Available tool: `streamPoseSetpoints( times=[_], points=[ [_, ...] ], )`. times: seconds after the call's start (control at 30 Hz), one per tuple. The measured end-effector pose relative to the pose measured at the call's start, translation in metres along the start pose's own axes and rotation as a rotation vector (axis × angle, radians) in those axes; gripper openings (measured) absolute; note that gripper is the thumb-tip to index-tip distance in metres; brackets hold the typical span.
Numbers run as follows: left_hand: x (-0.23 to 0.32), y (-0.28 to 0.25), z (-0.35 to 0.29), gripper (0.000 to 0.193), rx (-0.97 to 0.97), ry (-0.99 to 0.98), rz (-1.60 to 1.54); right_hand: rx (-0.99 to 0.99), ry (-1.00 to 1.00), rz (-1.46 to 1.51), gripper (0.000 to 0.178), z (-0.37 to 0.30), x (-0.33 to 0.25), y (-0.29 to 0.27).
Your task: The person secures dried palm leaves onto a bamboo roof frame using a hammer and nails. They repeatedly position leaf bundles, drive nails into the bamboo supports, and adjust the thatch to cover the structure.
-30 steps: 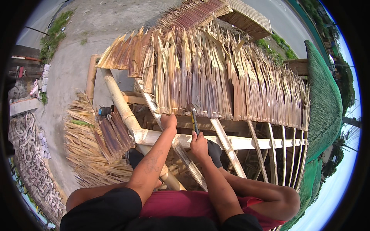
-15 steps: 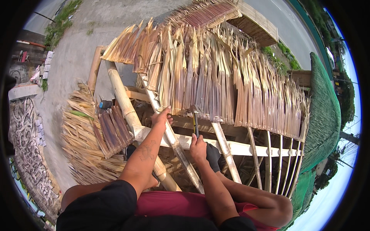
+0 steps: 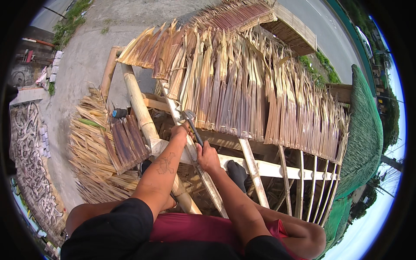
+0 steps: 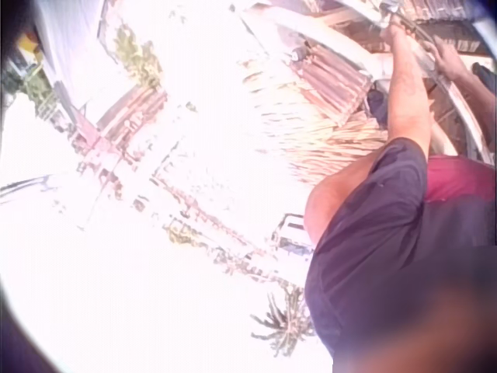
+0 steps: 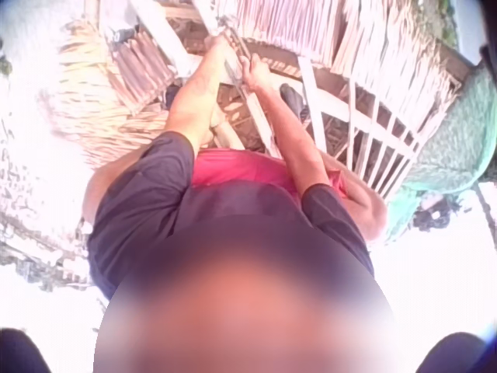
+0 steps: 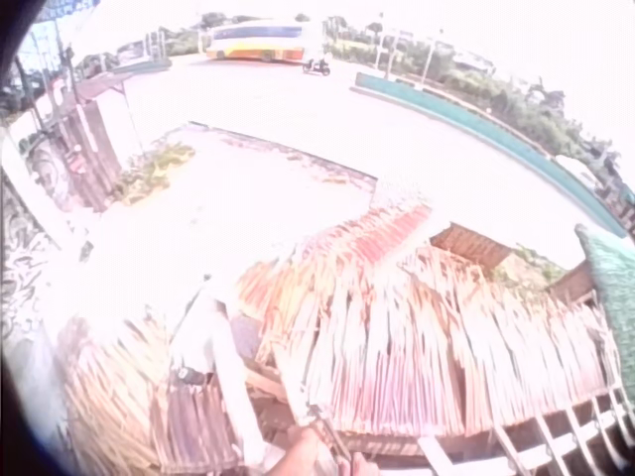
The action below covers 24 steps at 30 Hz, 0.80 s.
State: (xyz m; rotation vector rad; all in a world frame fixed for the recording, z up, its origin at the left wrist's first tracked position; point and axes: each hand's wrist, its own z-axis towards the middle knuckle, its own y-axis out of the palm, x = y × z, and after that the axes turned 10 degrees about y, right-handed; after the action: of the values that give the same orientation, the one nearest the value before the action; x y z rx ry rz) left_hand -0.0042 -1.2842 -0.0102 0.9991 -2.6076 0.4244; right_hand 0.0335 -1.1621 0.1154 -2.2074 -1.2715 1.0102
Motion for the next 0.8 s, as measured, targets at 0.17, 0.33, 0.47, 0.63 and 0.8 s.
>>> streamPoseSetpoints(
  times=[0.17, 0.33, 0.47, 0.63, 0.8],
  points=[
    [0.000, -0.002, -0.005, 0.035, -0.037, 0.045, -0.020, 0.176, -0.306, 0.536, 0.047, 0.005, -0.005, -0.023],
    [0.012, 0.002, -0.001, 0.035, -0.060, 0.075, -0.009, 0.173, -0.299, 0.403, 0.047, -0.001, -0.008, -0.009],
    [0.014, -0.001, -0.006, 0.039, 0.006, -0.017, 0.101, 0.108, -0.124, 0.254, 0.042, 0.020, -0.039, -0.017],
    [0.014, -0.004, -0.013, 0.038, 0.009, 0.038, 0.055, 0.226, -0.461, 1.019, 0.043, -0.005, -0.047, -0.052],
    [0.021, -0.001, 0.003, 0.038, 0.015, 0.029, 0.066, 0.182, -0.258, 0.231, 0.046, 0.015, -0.028, -0.003]
  ],
)
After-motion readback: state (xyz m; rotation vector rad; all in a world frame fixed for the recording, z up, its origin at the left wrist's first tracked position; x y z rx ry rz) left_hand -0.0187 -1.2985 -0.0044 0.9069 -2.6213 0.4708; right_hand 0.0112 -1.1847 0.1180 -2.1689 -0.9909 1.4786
